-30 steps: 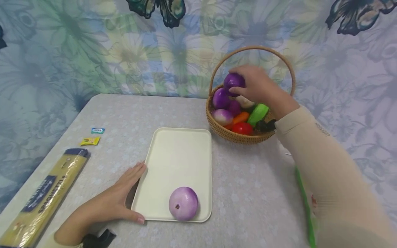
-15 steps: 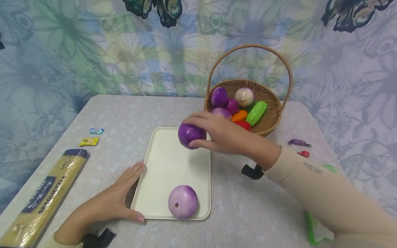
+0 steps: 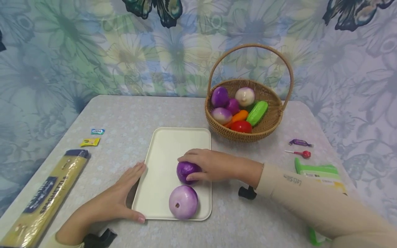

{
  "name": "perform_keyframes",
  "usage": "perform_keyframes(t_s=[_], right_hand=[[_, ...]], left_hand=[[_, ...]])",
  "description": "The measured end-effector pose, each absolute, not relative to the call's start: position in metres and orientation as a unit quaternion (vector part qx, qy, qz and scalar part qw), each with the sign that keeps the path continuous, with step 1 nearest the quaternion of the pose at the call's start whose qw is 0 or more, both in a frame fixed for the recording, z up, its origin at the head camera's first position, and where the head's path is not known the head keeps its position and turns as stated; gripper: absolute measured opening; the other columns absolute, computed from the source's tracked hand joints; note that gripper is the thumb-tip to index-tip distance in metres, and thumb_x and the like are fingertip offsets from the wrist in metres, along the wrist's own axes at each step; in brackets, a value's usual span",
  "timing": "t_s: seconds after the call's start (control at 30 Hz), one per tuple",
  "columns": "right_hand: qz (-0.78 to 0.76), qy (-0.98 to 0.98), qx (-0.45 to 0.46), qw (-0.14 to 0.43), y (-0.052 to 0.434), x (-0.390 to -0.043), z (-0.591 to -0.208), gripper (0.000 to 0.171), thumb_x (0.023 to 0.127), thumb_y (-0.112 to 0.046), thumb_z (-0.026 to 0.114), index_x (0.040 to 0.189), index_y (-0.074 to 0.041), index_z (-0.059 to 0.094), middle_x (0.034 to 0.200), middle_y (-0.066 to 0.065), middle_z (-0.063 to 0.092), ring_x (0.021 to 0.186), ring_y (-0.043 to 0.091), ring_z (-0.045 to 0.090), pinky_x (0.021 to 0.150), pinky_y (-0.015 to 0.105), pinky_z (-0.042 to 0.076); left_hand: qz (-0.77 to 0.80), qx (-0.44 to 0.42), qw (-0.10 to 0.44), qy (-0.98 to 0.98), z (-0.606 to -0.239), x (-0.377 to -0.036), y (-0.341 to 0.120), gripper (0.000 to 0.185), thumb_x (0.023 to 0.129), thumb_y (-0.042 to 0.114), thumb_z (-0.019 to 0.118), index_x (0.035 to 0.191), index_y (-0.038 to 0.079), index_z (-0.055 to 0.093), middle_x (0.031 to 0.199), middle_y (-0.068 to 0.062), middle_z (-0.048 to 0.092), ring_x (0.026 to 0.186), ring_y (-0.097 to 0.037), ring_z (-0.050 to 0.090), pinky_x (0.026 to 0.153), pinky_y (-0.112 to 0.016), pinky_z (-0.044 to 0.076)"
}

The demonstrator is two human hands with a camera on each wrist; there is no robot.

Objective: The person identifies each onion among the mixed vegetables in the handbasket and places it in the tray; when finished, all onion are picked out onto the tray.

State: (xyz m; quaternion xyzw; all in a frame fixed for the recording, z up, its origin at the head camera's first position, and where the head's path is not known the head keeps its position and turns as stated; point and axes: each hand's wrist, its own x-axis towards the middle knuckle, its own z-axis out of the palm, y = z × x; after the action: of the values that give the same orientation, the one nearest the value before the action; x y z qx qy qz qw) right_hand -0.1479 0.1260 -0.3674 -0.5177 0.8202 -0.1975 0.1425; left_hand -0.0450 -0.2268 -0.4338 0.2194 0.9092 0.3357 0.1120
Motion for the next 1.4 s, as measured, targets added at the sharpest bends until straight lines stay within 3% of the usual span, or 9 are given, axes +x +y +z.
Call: perform_keyframes(t_s=[0.23, 0.47, 0.73, 0.87, 0.93, 1.0, 1.13, 1.27, 1.4], right_hand=[[-0.202, 0.821, -0.521, 0.117, 0.129, -0.152, -0.366, 0.063, 0.103, -0.039, 0.071, 0.152, -0.004, 0.053, 0.154, 0.01, 0.053, 0.143, 0.022, 0.047, 0.118, 0.037, 0.04], [-0.211, 0.826, -0.519, 0.068, 0.132, -0.158, -0.34, 0.063, 0.103, -0.044, 0.069, 0.152, -0.007, 0.054, 0.152, 0.007, 0.056, 0.142, 0.021, 0.049, 0.117, 0.04, 0.041], [-0.248, 0.808, -0.528, -0.078, 0.144, -0.191, -0.295, 0.051, 0.099, -0.024, 0.078, 0.142, -0.001, 0.063, 0.14, 0.009, 0.065, 0.132, 0.025, 0.057, 0.111, 0.045, 0.048], [-0.24, 0.819, -0.505, -0.13, 0.16, -0.225, -0.276, 0.047, 0.097, -0.019, 0.079, 0.138, 0.0, 0.065, 0.126, 0.01, 0.069, 0.112, 0.025, 0.065, 0.093, 0.045, 0.056], [-0.225, 0.836, -0.482, -0.137, 0.171, -0.242, -0.268, 0.045, 0.097, -0.018, 0.08, 0.136, 0.0, 0.066, 0.122, 0.011, 0.069, 0.108, 0.027, 0.065, 0.091, 0.046, 0.057], [-0.205, 0.86, -0.45, -0.126, 0.18, -0.259, -0.26, 0.049, 0.098, -0.021, 0.078, 0.138, 0.002, 0.064, 0.127, 0.016, 0.068, 0.116, 0.034, 0.064, 0.1, 0.052, 0.054], [-0.159, 0.92, -0.357, -0.039, 0.192, -0.282, -0.244, 0.076, 0.103, -0.045, 0.069, 0.157, 0.002, 0.044, 0.156, 0.023, 0.047, 0.144, 0.045, 0.042, 0.119, 0.061, 0.032], [-0.131, 0.949, -0.285, 0.038, 0.199, -0.298, -0.233, 0.099, 0.101, -0.066, 0.056, 0.168, -0.004, 0.019, 0.17, 0.022, 0.023, 0.153, 0.046, 0.023, 0.122, 0.064, 0.021], [-0.125, 0.955, -0.265, 0.053, 0.202, -0.31, -0.228, 0.104, 0.1, -0.07, 0.054, 0.169, -0.004, 0.012, 0.171, 0.024, 0.017, 0.155, 0.046, 0.017, 0.123, 0.064, 0.016]], left_hand=[[0.333, 0.217, 0.111, 0.911, -0.433, -0.045, -0.226, 0.152, 0.058, 0.075, 0.091, 0.168, 0.001, 0.016, 0.174, -0.018, 0.009, 0.159, -0.036, 0.004, 0.127, -0.053, 0.003], [0.334, 0.218, 0.109, 0.91, -0.433, -0.045, -0.225, 0.152, 0.058, 0.076, 0.091, 0.167, 0.0, 0.017, 0.174, -0.018, 0.01, 0.159, -0.037, 0.005, 0.127, -0.052, 0.002], [0.337, 0.214, 0.109, 0.91, -0.432, -0.044, -0.225, 0.152, 0.057, 0.075, 0.092, 0.167, 0.0, 0.017, 0.174, -0.018, 0.01, 0.159, -0.036, 0.005, 0.128, -0.051, 0.001], [0.335, 0.214, 0.108, 0.911, -0.431, -0.044, -0.225, 0.152, 0.057, 0.076, 0.091, 0.167, 0.0, 0.018, 0.174, -0.018, 0.01, 0.159, -0.036, 0.005, 0.128, -0.049, 0.001], [0.333, 0.219, 0.106, 0.911, -0.431, -0.044, -0.226, 0.152, 0.058, 0.076, 0.091, 0.167, 0.0, 0.017, 0.173, -0.018, 0.01, 0.159, -0.036, 0.005, 0.128, -0.047, 0.001], [0.331, 0.224, 0.104, 0.911, -0.431, -0.044, -0.226, 0.151, 0.059, 0.075, 0.091, 0.167, -0.001, 0.017, 0.173, -0.018, 0.01, 0.159, -0.036, 0.006, 0.128, -0.045, 0.0], [0.33, 0.225, 0.104, 0.911, -0.432, -0.045, -0.227, 0.151, 0.059, 0.075, 0.091, 0.167, -0.001, 0.017, 0.173, -0.018, 0.01, 0.159, -0.036, 0.006, 0.128, -0.043, 0.0], [0.33, 0.224, 0.103, 0.911, -0.433, -0.045, -0.227, 0.152, 0.059, 0.076, 0.09, 0.167, -0.001, 0.017, 0.173, -0.018, 0.01, 0.159, -0.035, 0.005, 0.128, -0.044, 0.0], [0.329, 0.226, 0.101, 0.911, -0.433, -0.045, -0.227, 0.152, 0.058, 0.076, 0.09, 0.167, -0.001, 0.017, 0.173, -0.019, 0.01, 0.159, -0.035, 0.006, 0.128, -0.044, 0.0]])
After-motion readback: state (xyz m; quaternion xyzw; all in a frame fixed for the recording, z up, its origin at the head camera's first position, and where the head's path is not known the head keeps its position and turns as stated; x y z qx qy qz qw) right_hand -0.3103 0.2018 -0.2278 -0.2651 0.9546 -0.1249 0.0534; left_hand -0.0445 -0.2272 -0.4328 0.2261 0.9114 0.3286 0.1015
